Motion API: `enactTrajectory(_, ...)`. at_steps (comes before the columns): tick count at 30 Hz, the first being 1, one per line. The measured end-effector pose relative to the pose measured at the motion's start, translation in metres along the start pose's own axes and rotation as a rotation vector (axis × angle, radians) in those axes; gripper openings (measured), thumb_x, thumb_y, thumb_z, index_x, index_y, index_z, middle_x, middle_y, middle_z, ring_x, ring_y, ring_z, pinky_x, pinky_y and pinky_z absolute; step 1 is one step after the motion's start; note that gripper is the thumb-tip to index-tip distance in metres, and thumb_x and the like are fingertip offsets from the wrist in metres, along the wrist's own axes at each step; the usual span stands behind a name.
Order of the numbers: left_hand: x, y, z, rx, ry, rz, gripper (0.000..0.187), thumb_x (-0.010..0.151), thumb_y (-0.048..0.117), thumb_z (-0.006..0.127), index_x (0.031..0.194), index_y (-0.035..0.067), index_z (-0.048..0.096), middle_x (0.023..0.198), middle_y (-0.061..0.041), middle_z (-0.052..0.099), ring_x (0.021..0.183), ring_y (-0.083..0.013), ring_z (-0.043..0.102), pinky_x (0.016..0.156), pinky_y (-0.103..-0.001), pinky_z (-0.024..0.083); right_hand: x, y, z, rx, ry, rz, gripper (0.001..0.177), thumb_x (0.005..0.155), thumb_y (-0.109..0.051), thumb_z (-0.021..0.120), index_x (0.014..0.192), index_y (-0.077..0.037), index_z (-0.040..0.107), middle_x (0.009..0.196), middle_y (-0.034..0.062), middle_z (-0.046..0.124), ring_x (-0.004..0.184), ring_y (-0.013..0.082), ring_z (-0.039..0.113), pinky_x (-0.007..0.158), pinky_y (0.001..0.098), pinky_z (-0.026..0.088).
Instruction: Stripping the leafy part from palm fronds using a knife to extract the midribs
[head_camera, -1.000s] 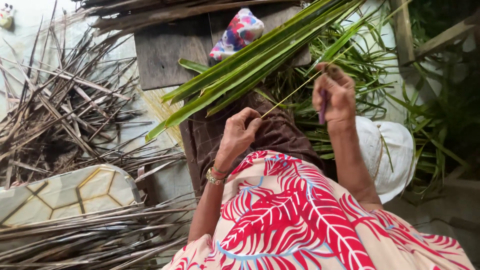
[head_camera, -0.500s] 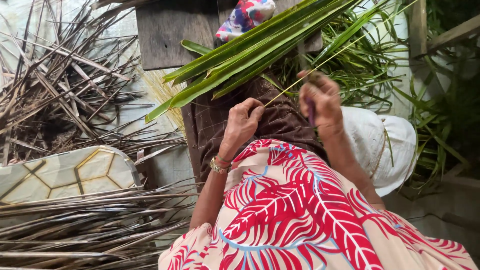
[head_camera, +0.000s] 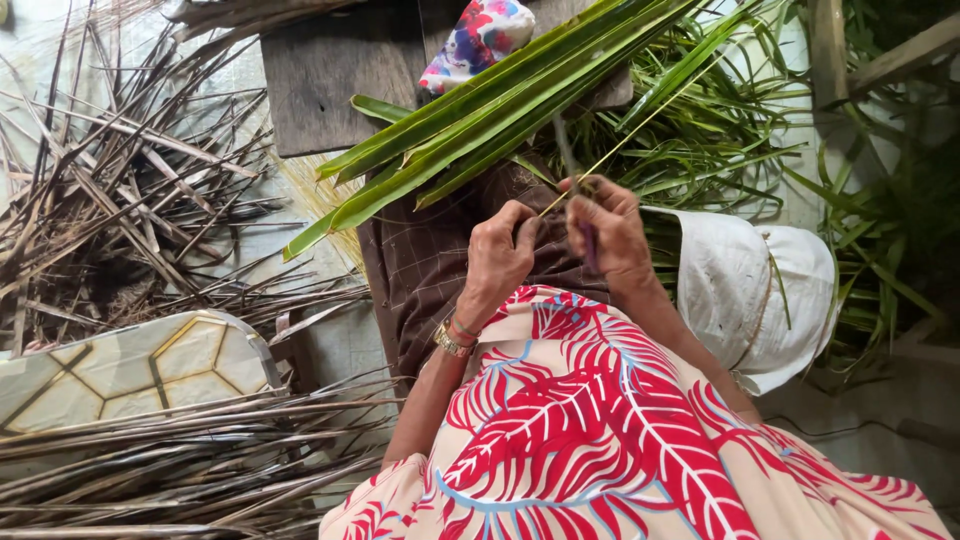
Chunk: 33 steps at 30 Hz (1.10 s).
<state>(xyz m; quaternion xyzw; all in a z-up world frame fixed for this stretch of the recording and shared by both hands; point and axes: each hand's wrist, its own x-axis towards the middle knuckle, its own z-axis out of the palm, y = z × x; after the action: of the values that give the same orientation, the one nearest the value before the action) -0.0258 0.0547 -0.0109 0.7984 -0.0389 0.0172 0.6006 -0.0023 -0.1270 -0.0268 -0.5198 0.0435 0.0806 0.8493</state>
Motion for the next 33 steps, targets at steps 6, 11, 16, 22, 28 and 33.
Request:
enactTrajectory(6, -0.005, 0.002, -0.015, -0.024, -0.048, -0.004, 0.005, 0.095, 0.013, 0.068, 0.094, 0.014, 0.072, 0.077, -0.011, 0.073, 0.076, -0.0258, 0.072, 0.069, -0.038, 0.055, 0.027, -0.019, -0.045, 0.041, 0.033, -0.041, 0.024, 0.098, -0.007, 0.066, 0.119, 0.005, 0.064, 0.068, 0.0137, 0.059, 0.041, 0.0167, 0.053, 0.032, 0.0289, 0.044)
enactTrajectory(11, -0.007, 0.004, -0.035, 0.035, -0.102, -0.064, 0.005, 0.096, 0.017, 0.067, 0.096, 0.016, 0.072, 0.080, -0.014, 0.073, 0.079, -0.0320, 0.072, 0.072, -0.045, 0.054, 0.046, -0.034, -0.085, 0.048, 0.126, -0.102, 0.025, 0.101, -0.013, 0.065, 0.122, 0.001, 0.065, 0.067, 0.0101, 0.057, 0.043, 0.0172, 0.052, 0.032, 0.0305, 0.044)
enactTrajectory(16, -0.010, -0.008, -0.050, 0.108, -0.128, -0.107, 0.006, 0.098, 0.022, 0.067, 0.097, 0.020, 0.072, 0.081, -0.012, 0.073, 0.082, -0.0346, 0.073, 0.074, -0.045, 0.055, 0.058, -0.044, -0.122, 0.060, 0.159, -0.146, 0.024, 0.104, -0.016, 0.065, 0.123, -0.002, 0.065, 0.071, 0.0103, 0.058, 0.046, 0.0193, 0.053, 0.035, 0.0320, 0.045)
enactTrajectory(22, 0.004, -0.009, -0.035, 0.197, -0.172, -0.148, 0.010, 0.099, 0.028, 0.063, 0.101, 0.023, 0.071, 0.086, -0.013, 0.074, 0.090, -0.0412, 0.071, 0.080, -0.051, 0.055, 0.029, -0.037, -0.042, -0.083, 0.125, -0.137, 0.022, 0.104, -0.007, 0.057, 0.124, -0.002, 0.064, 0.063, 0.0091, 0.056, 0.040, 0.0157, 0.049, 0.031, 0.0284, 0.043)
enactTrajectory(28, 0.012, 0.013, -0.013, 0.156, -0.163, -0.156, 0.012, 0.100, 0.023, 0.058, 0.105, 0.019, 0.069, 0.088, -0.016, 0.075, 0.092, -0.0447, 0.071, 0.081, -0.056, 0.055, -0.009, 0.018, 0.017, -0.079, -0.038, -0.008, 0.030, 0.090, 0.005, 0.068, 0.119, 0.007, 0.062, 0.059, 0.0159, 0.058, 0.032, 0.0155, 0.048, 0.026, 0.0278, 0.040)
enactTrajectory(33, 0.009, 0.005, -0.009, 0.150, -0.141, -0.133, 0.010, 0.099, 0.025, 0.061, 0.103, 0.019, 0.068, 0.087, -0.014, 0.075, 0.091, -0.0421, 0.072, 0.078, -0.054, 0.056, -0.002, 0.027, 0.003, -0.018, -0.033, 0.024, 0.024, 0.092, 0.006, 0.066, 0.116, 0.008, 0.064, 0.058, 0.0181, 0.056, 0.029, 0.0147, 0.045, 0.025, 0.0264, 0.039)
